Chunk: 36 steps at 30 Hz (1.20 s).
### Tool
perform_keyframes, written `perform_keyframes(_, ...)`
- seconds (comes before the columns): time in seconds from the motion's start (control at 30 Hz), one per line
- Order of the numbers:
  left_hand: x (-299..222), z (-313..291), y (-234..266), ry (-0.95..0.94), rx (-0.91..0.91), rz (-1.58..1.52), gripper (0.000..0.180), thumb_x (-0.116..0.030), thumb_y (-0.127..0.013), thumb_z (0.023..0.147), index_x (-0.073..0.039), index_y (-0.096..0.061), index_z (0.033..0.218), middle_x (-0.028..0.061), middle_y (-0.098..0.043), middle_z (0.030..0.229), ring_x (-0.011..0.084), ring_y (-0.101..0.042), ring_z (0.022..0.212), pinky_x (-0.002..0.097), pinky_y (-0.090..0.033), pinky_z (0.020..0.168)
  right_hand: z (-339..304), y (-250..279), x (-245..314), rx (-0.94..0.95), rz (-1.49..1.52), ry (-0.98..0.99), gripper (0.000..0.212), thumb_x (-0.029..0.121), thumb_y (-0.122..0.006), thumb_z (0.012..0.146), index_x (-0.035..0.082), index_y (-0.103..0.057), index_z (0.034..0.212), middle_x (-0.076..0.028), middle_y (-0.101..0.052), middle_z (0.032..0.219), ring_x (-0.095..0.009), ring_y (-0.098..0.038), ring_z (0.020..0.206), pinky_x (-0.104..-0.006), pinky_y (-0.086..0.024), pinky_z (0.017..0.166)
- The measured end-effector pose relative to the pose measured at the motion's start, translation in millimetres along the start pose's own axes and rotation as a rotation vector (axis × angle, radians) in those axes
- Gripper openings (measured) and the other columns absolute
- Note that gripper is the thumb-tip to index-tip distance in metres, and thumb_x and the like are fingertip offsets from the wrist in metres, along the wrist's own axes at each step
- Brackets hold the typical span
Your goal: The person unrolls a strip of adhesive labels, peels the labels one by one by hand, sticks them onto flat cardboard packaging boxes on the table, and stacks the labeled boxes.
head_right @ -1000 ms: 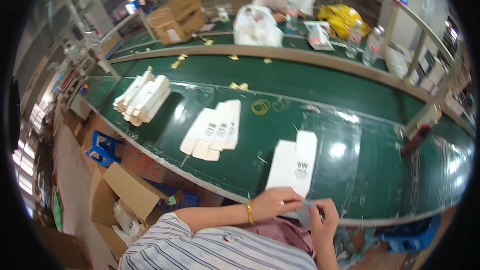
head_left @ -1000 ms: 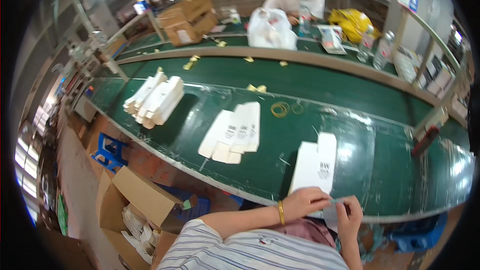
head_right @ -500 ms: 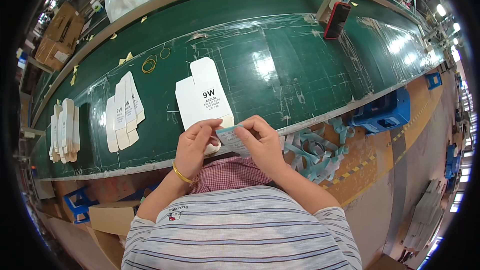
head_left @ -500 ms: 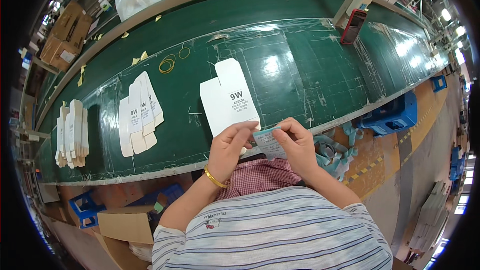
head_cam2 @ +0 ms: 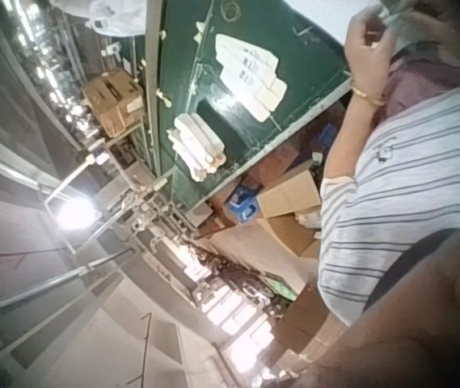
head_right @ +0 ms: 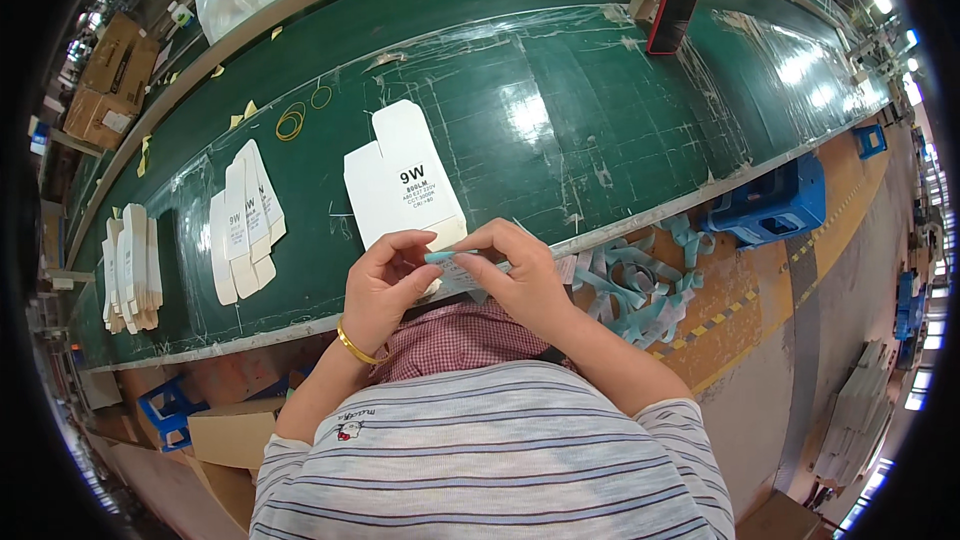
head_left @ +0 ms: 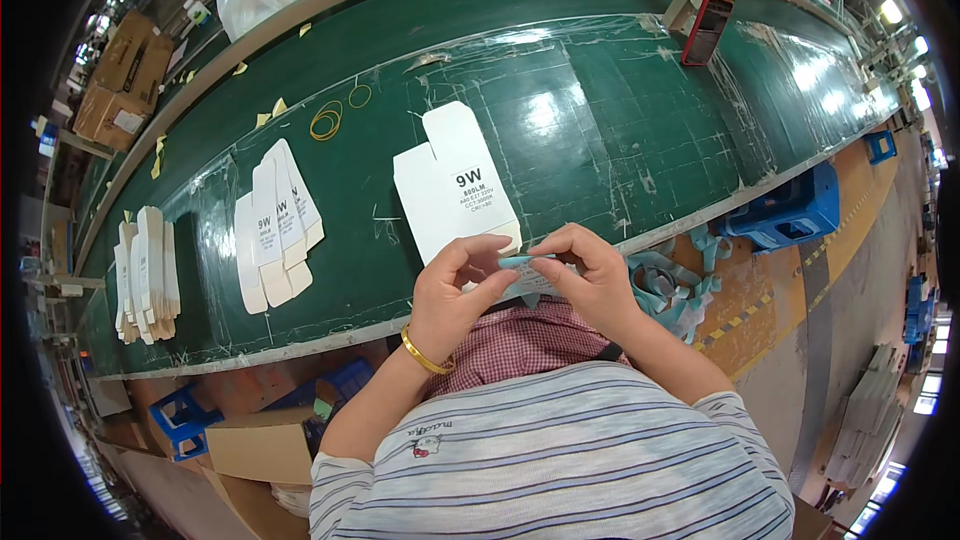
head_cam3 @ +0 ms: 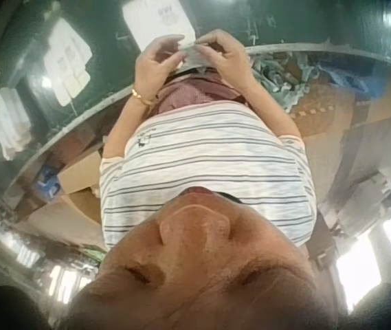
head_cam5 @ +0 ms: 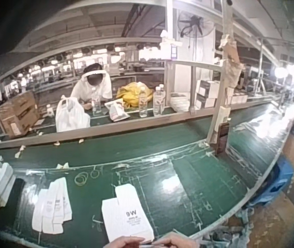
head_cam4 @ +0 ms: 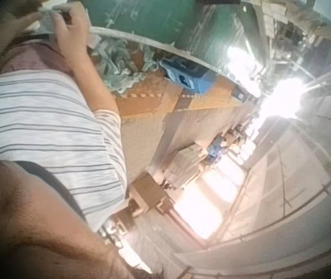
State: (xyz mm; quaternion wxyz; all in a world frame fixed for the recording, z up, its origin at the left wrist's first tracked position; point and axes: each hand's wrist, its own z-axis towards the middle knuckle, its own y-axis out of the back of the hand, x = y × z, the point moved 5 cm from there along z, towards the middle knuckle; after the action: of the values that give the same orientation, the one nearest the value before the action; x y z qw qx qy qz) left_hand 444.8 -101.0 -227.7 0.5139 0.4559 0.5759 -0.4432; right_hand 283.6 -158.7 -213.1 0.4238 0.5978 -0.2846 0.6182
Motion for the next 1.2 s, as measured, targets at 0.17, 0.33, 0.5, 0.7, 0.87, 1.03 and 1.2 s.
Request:
perform_keyframes(0.17,-3,-1,-5,0.044,0.082,0.088,0.024,-0.010,-0.073,0.079,-0.007,-0.069,0.102,0.0035,-0.063,0.089,0.0083,-0.059,0.074,0.0209,-0.048,0.065,-1,1,-1,-0.025,-0.017,0.051,0.006,0.003,-0.067,0.083,0.002,-0.062,0.087,-0.004,-0.058,0.083,-0.009,-0.052,0.072,-0.0217,-0.040,0.061)
perform_keyframes(0.33,0,-2,-9,0.059,0.095,0.107,0.023,-0.011,-0.072,0.079,-0.007,-0.070,0.101,0.0031,-0.064,0.086,0.0084,-0.058,0.072,0.0212,-0.047,0.064,-4,0,-3,-0.074,-0.011,-0.021,0.008,0.007,-0.068,0.083,0.002,-0.062,0.084,-0.003,-0.059,0.080,-0.009,-0.054,0.072,-0.0231,-0.042,0.063)
perform_keyframes(0.5,-7,-1,-9,0.029,0.094,0.220,0.019,-0.011,-0.070,0.081,-0.006,-0.071,0.099,0.0039,-0.065,0.083,0.0086,-0.058,0.071,0.0216,-0.045,0.063,-4,-1,-9,-0.075,-0.016,-0.165,0.011,0.010,-0.068,0.083,0.001,-0.062,0.085,-0.005,-0.059,0.080,-0.011,-0.056,0.074,-0.0243,-0.045,0.066)
perform_keyframes(0.7,-2,1,-2,0.044,0.036,0.125,0.019,-0.009,-0.069,0.081,-0.003,-0.071,0.099,0.0042,-0.065,0.082,0.0097,-0.059,0.072,0.0222,-0.046,0.063,-2,1,-11,0.032,0.014,-0.111,0.013,0.012,-0.069,0.082,0.001,-0.062,0.082,-0.004,-0.054,0.078,-0.011,-0.049,0.069,-0.0252,-0.040,0.062)
perform_keyframes(0.87,10,-8,-11,0.112,0.070,0.106,0.020,-0.005,-0.070,0.081,-0.001,-0.068,0.100,0.0045,-0.066,0.085,0.0080,-0.061,0.073,0.0211,-0.049,0.065,-6,0,-12,-0.030,-0.032,-0.116,0.016,0.013,-0.069,0.082,0.001,-0.060,0.080,-0.003,-0.052,0.076,-0.010,-0.047,0.068,-0.0238,-0.039,0.062)
perform_keyframes(1.03,13,-9,-10,0.165,0.019,-0.099,0.021,-0.003,-0.070,0.081,-0.002,-0.066,0.102,0.0032,-0.065,0.088,0.0067,-0.060,0.075,0.0195,-0.050,0.067,-9,-5,-14,-0.037,0.049,-0.171,0.017,0.016,-0.070,0.083,0.001,-0.060,0.085,-0.002,-0.053,0.078,-0.009,-0.048,0.070,-0.0226,-0.039,0.064)
perform_keyframes(1.2,4,-9,-11,0.161,-0.011,-0.130,0.023,-0.002,-0.069,0.081,-0.002,-0.067,0.105,0.0021,-0.064,0.086,0.0056,-0.059,0.074,0.0186,-0.049,0.066,-7,-6,-10,-0.029,0.069,-0.164,0.015,0.013,-0.065,0.086,0.001,-0.061,0.094,-0.005,-0.058,0.085,-0.011,-0.053,0.077,-0.0238,-0.043,0.069)
